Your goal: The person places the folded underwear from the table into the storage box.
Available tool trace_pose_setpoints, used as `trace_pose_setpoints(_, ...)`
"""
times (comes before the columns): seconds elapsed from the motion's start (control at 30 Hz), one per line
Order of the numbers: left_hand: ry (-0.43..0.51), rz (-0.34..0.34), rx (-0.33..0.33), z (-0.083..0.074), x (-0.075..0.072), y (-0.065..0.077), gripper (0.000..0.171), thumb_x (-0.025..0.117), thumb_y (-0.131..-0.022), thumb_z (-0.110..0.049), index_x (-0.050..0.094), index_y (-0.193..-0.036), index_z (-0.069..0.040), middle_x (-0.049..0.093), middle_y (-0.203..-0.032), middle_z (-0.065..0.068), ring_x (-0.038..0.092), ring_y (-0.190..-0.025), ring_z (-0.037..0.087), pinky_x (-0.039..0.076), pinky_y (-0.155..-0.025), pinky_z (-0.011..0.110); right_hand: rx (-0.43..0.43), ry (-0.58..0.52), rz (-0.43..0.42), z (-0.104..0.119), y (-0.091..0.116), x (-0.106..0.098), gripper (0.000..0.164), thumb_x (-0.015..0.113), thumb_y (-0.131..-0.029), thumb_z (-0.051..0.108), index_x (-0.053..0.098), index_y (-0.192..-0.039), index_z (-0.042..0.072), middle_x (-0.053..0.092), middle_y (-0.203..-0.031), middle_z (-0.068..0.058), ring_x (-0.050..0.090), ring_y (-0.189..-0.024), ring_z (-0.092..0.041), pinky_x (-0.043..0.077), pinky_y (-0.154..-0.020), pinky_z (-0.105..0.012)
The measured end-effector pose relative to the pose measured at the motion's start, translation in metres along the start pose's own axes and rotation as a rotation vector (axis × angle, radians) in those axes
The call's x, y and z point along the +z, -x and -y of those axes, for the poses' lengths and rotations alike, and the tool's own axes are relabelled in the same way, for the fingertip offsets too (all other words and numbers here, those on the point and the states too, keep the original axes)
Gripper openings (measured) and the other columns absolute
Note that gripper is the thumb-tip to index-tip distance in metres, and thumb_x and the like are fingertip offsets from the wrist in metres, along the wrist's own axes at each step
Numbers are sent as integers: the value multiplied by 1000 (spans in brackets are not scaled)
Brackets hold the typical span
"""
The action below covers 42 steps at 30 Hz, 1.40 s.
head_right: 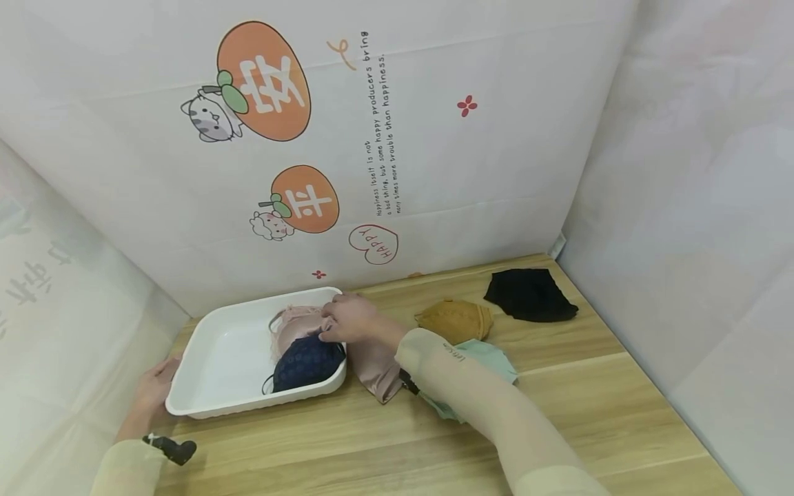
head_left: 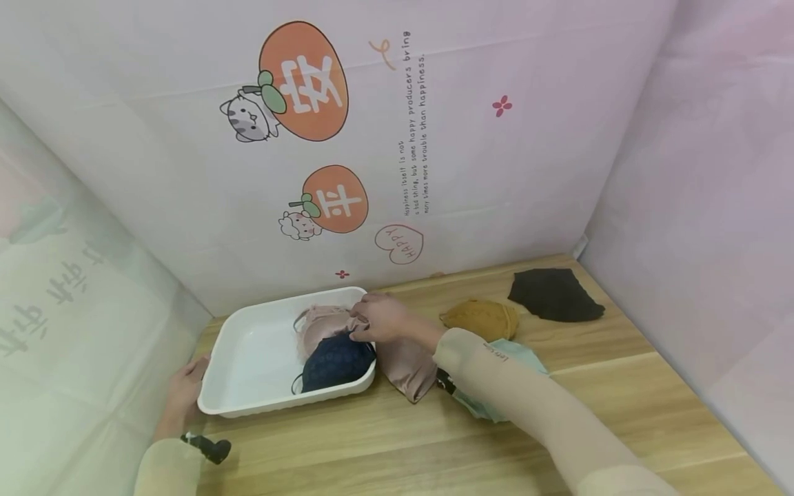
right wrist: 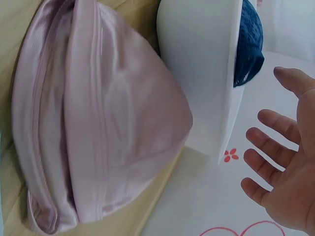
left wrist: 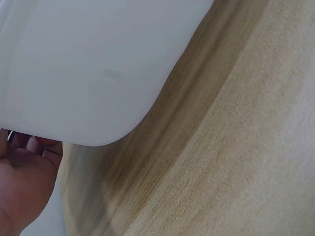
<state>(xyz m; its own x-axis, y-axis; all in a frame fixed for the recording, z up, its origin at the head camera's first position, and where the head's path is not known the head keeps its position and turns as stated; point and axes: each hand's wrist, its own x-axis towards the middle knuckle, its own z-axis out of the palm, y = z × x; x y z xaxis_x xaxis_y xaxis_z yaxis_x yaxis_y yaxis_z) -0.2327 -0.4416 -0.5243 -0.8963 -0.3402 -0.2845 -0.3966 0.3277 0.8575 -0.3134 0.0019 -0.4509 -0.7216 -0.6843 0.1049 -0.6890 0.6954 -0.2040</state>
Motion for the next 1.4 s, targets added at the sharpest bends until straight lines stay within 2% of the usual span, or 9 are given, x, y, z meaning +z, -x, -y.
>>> trace_pose_setpoints(0.17, 0, -31, 1, 0, 1, -1, 76, 36, -103, -57, 25, -156, -5, 19, -165, 19, 15, -153, 44, 24, -124, 57, 15, -17, -25, -8, 4, -6, 42, 69, -90, 49, 69, -120, 20, 69, -116, -1, 60, -114, -20, 51, -101, -40)
trace_pose_setpoints(0.4, -4, -18, -12, -2, 2, 1, 74, 34, -104, -57, 23, -157, -7, 18, -166, 19, 15, -153, 44, 24, -124, 57, 37, -7, -29, -20, 8, -11, 48, 68, -90, 51, 67, -126, 19, 66, -132, -3, 58, -127, -23, 44, -113, -40)
trace_pose_setpoints(0.87, -30, -14, -33, -3, 1, 3, 79, 34, -101, -62, 21, -158, -9, 18, -166, 19, 12, -153, 45, 21, -124, 60, 76, -65, -66, -41, 24, -16, 48, 71, -89, 42, 66, -128, 15, 66, -131, -4, 56, -124, -27, 46, -111, -42)
trace_pose_setpoints(1.1, -4, -3, -15, -1, 1, 1, 77, 36, -103, -58, 19, -158, -7, 15, -166, 20, 15, -153, 46, 26, -123, 56, 73, -80, -64, -51, 31, -22, 49, 70, -91, 43, 66, -129, 13, 65, -133, -7, 55, -125, -29, 45, -111, -43)
trace_pose_setpoints(1.4, -16, -43, 1, 0, 2, -1, 79, 39, -102, -58, 23, -157, -4, 18, -165, 21, 16, -152, 46, 27, -123, 56, 113, -80, -45, -61, 36, -27, 51, 68, -91, 46, 64, -132, 15, 63, -136, -8, 53, -128, -30, 45, -111, -45)
